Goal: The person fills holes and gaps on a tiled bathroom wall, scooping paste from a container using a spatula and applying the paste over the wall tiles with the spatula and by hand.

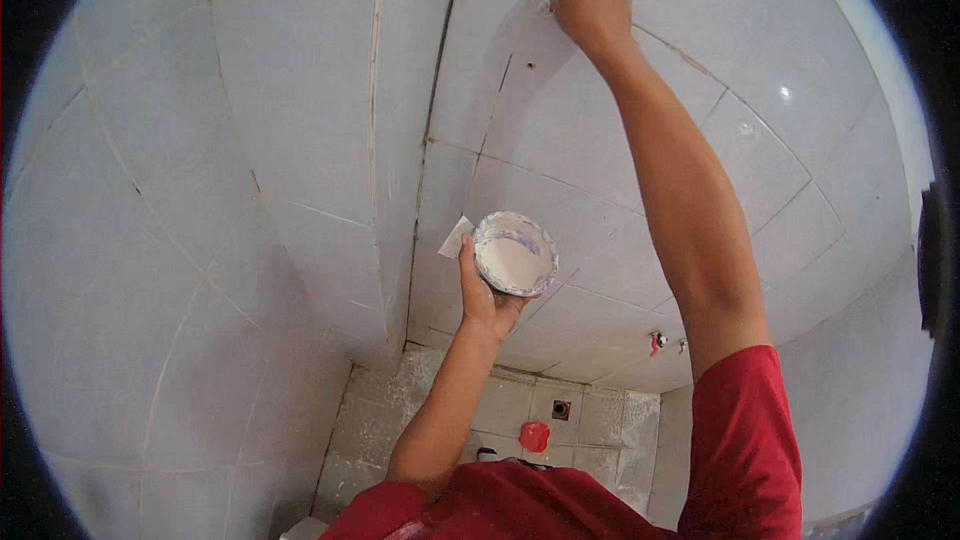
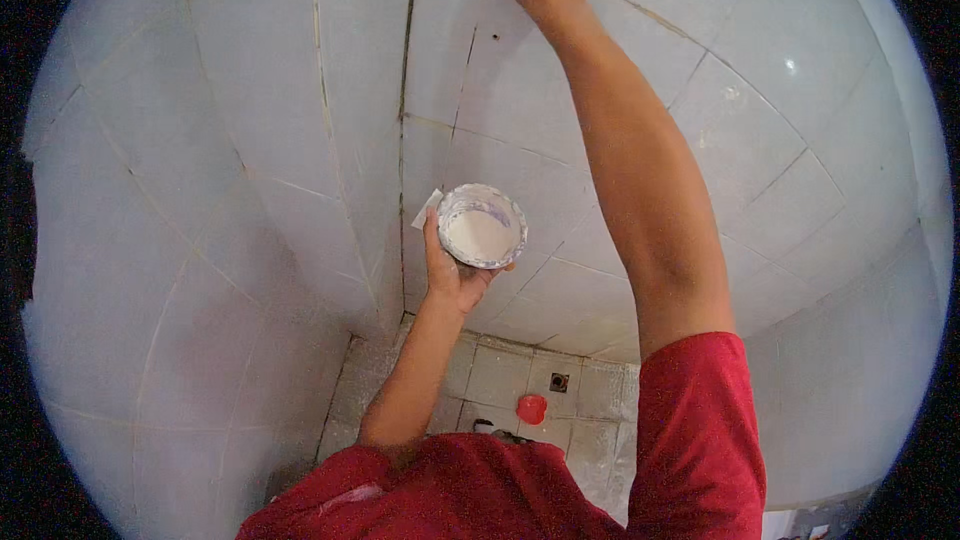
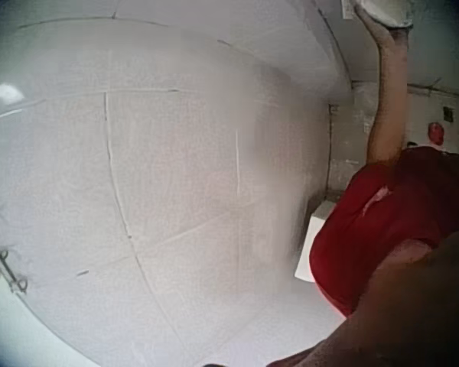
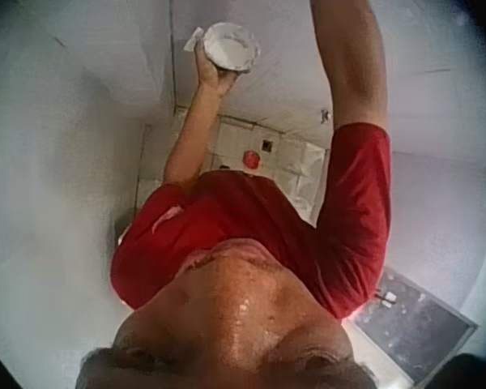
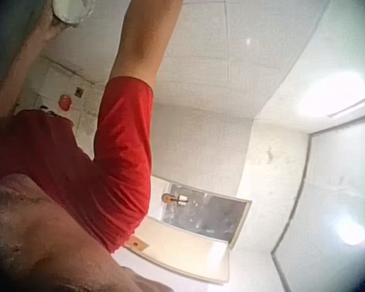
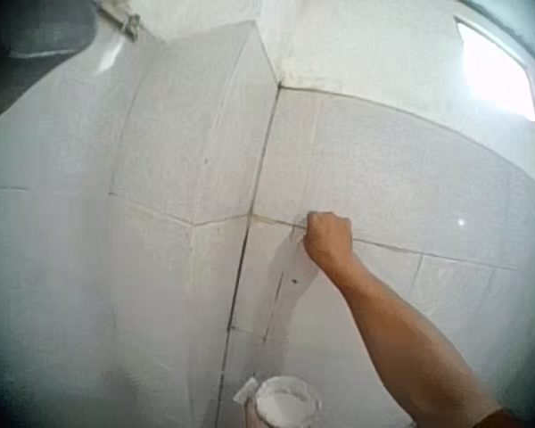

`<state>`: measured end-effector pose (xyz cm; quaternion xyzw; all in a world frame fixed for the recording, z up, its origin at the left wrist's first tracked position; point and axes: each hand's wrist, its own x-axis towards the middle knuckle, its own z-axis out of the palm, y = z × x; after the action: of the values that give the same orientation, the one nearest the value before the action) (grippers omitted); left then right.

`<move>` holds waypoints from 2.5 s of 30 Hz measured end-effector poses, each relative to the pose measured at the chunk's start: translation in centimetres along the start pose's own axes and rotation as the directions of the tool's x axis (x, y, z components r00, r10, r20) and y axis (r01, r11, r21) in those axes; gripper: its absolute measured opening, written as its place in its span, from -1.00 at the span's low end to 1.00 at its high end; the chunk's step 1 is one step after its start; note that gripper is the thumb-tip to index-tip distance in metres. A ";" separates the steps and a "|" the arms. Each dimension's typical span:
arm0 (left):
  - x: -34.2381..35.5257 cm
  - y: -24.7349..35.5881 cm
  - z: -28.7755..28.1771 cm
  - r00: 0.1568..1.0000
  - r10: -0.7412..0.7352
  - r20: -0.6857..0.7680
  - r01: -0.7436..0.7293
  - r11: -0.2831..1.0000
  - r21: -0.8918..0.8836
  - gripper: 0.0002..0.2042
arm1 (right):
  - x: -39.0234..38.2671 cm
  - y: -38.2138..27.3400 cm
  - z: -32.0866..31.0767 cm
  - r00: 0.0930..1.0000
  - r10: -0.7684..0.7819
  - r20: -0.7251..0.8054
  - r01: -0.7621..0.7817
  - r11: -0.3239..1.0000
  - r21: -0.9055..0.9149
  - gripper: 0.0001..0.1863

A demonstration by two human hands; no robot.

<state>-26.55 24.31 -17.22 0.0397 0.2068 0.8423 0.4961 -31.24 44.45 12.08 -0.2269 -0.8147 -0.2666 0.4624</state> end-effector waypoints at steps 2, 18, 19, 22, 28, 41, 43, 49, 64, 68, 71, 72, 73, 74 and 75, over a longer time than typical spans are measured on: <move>-0.2 0.5 -0.1 0.999 -0.017 0.050 0.019 0.999 -0.033 -0.24 | -0.4 -0.7 0.2 1.000 -0.004 0.023 0.005 1.000 -0.011 -0.78; 0.2 -0.1 0.3 0.998 -0.058 0.037 0.058 0.998 -0.002 -0.22 | 0.3 -0.6 -0.1 0.990 0.129 0.060 -0.127 0.991 -0.026 -0.89; 0.3 -0.2 0.5 0.998 -0.060 0.026 0.060 0.998 -0.019 -0.22 | 0.5 -0.9 -0.2 0.985 0.165 0.058 -0.165 0.986 -0.008 -0.88; 0.1 0.2 -0.3 0.997 -0.057 0.052 0.059 0.997 -0.043 -0.23 | 0.2 -2.3 0.1 0.983 0.183 -0.006 -0.182 0.982 0.049 -0.81; 0.2 -0.3 -0.7 0.999 -0.028 0.042 0.031 0.998 -0.057 -0.24 | -1.6 0.9 2.2 0.984 0.175 -0.022 -0.171 0.977 0.124 -0.78; 0.3 -0.4 0.0 1.000 0.004 0.004 -0.004 1.000 -0.027 -0.22 | -1.6 -0.1 1.2 0.976 0.205 -0.077 -0.202 0.978 0.052 -0.80; 0.5 -0.5 -0.6 0.999 -0.028 0.036 0.029 0.999 -0.041 -0.22 | -1.3 -0.4 1.4 0.978 0.206 -0.026 -0.205 0.977 0.051 -0.80; 0.5 -0.3 -0.5 0.998 -0.055 0.043 0.059 0.994 -0.095 -0.24 | -2.4 1.6 2.3 0.981 0.173 -0.085 -0.162 0.979 0.124 -0.81; 0.9 -1.1 -1.1 0.999 -0.018 0.043 0.022 0.995 -0.101 -0.25 | -1.3 1.2 -1.9 0.943 0.331 -0.023 -0.328 0.941 0.080 -0.85; 0.5 -0.2 -0.9 0.998 0.011 0.068 -0.006 0.998 -0.066 -0.21 | -3.1 -0.3 -2.9 0.959 0.283 0.012 -0.283 0.959 -0.023 -0.78; 0.1 -0.4 -0.7 0.992 0.011 0.126 0.001 0.996 -0.094 -0.20 | -4.8 0.1 -3.1 0.973 0.225 -0.048 -0.227 0.973 -0.048 -0.78; -0.1 -0.5 -0.6 0.991 0.024 0.133 -0.011 0.995 -0.095 -0.20 | -5.4 0.3 -3.4 0.969 0.247 -0.021 -0.247 0.969 -0.010 -0.80; -0.6 -0.8 0.0 0.995 0.023 0.101 -0.015 0.997 -0.081 -0.21 | -5.6 0.5 -3.9 0.963 0.270 0.009 -0.271 0.962 0.023 -0.83; -0.8 -0.9 0.3 0.997 0.022 0.068 -0.017 0.998 -0.066 -0.21 | -5.4 0.5 -4.2 0.964 0.267 0.001 -0.267 0.963 0.025 -0.83; -0.7 -1.0 0.6 0.997 0.026 0.075 -0.021 0.998 -0.067 -0.21 | -5.1 0.6 -4.5 0.962 0.273 -0.016 -0.272 0.962 0.009 -0.82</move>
<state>-25.18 24.33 -16.99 0.0578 0.1594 0.8525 0.4945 -25.62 41.36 9.69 -0.3329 -0.7725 -0.1998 0.5025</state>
